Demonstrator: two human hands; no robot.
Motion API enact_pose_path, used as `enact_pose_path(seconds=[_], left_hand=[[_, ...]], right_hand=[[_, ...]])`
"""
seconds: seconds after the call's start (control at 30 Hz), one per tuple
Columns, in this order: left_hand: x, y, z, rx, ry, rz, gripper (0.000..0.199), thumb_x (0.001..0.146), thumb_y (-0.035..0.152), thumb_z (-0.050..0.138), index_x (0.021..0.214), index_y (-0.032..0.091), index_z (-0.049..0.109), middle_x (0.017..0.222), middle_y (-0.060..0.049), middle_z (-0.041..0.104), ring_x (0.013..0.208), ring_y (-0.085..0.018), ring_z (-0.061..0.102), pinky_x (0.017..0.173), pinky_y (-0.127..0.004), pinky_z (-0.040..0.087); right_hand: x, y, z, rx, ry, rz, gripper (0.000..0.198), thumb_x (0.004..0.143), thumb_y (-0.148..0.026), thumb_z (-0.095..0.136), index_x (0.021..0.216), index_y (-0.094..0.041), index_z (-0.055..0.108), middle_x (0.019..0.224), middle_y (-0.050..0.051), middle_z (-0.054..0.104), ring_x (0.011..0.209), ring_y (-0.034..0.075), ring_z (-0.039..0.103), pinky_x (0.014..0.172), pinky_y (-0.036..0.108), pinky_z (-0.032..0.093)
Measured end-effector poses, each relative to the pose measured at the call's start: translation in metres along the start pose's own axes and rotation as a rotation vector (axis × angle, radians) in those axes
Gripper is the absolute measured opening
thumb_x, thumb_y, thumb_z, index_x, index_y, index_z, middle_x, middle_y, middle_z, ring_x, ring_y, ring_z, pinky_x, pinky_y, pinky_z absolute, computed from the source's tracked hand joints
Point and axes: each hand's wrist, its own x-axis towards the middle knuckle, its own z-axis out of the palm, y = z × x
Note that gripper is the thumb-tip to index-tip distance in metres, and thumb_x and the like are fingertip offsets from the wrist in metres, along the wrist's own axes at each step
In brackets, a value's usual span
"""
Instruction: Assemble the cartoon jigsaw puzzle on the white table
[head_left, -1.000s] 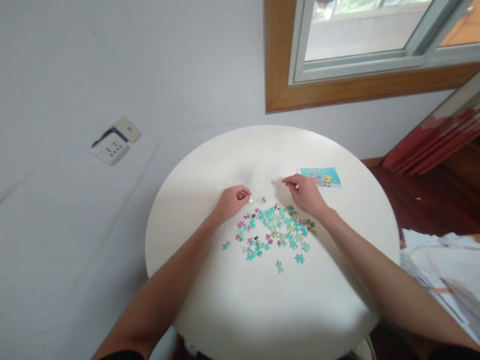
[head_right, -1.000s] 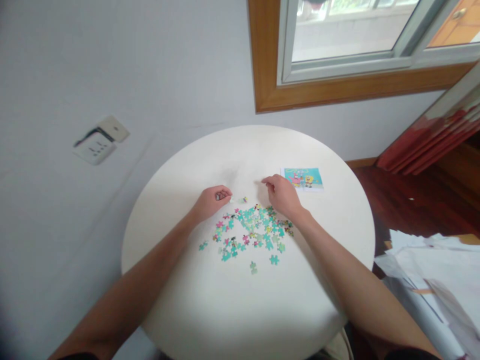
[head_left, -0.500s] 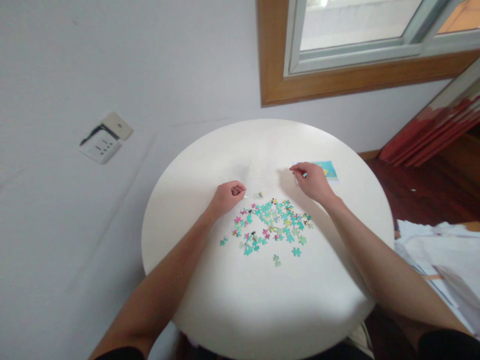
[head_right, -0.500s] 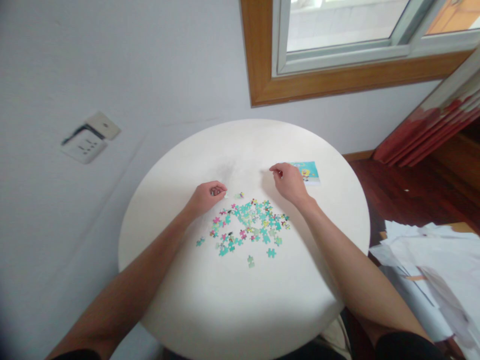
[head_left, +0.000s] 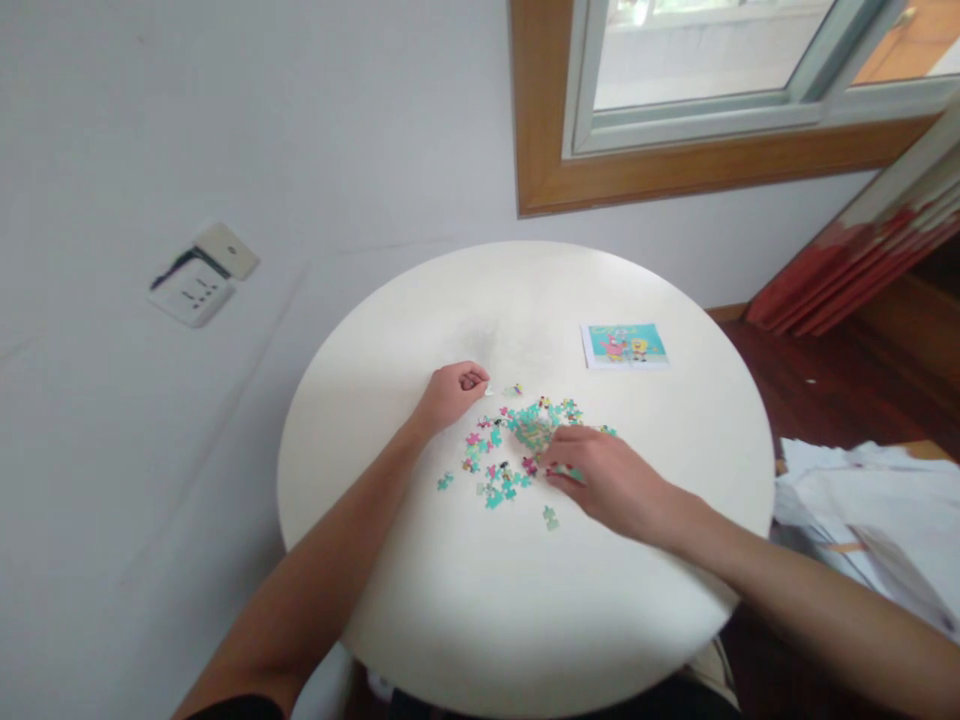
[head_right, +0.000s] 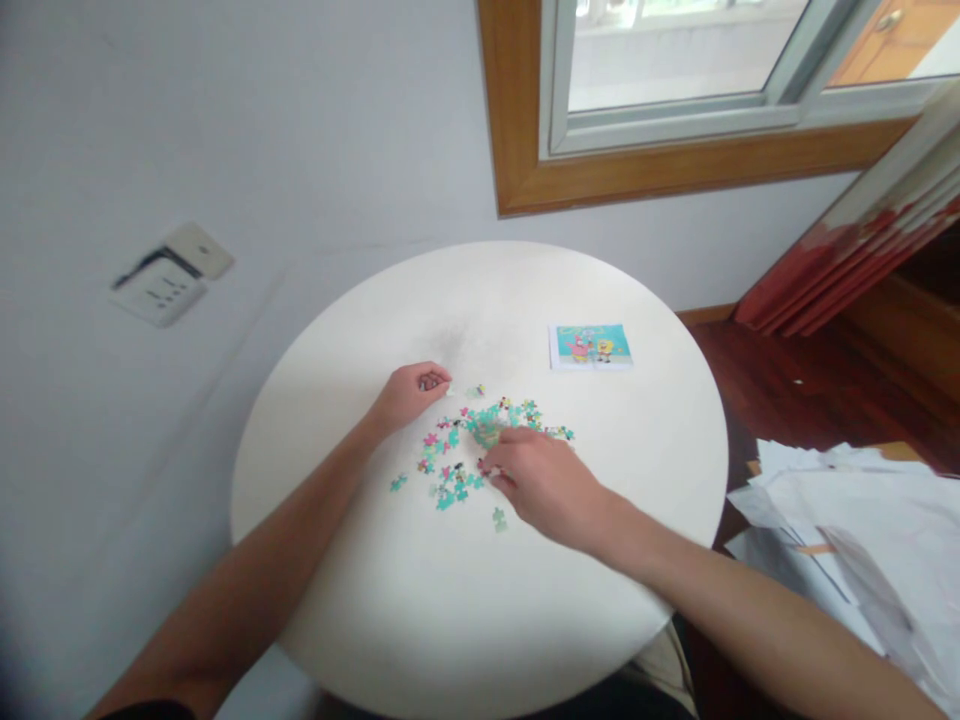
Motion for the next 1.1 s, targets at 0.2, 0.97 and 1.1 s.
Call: enact_pose_path(seconds=[0.2, 0.97, 1.1], left_hand=[[0.0, 0.001, 0.0, 0.011, 0.0, 0.003, 0.017, 0.073, 0.029, 0.062, 0.081, 0.016, 0.07, 0.071, -0.003, 0.068, 0.063, -0.014, 0.056, 0.062, -0.024, 0.047], [0.002, -0.008, 0.002, 0.044, 0.006, 0.021, 0.024, 0.073, 0.033, 0.062, 0.087, 0.017, 0.072, 0.071, -0.002, 0.069, 0.063, -0.015, 0.058, 0.06, -0.024, 0.045], [0.002, -0.009, 0.002, 0.043, 0.009, 0.029, 0.024, 0.073, 0.034, 0.062, 0.087, 0.017, 0.072, 0.071, -0.002, 0.069, 0.063, -0.015, 0.058, 0.061, -0.024, 0.046]], right_hand=[[-0.052, 0.007, 0.038, -0.042, 0.034, 0.131, 0.021, 0.096, -0.018, 0.049, 0.091, -0.022, 0.069, 0.092, 0.007, 0.067, 0.088, 0.021, 0.063, 0.077, 0.032, 0.049], [-0.089, 0.061, 0.04, 0.09, 0.511, 0.423, 0.022, 0.095, -0.029, 0.049, 0.1, -0.022, 0.069, 0.088, 0.007, 0.065, 0.069, 0.019, 0.058, 0.065, 0.032, 0.047], [-0.069, 0.055, 0.033, 0.094, 0.419, 0.339, 0.019, 0.094, -0.026, 0.053, 0.098, -0.023, 0.071, 0.097, 0.007, 0.066, 0.078, 0.019, 0.062, 0.072, 0.032, 0.05]])
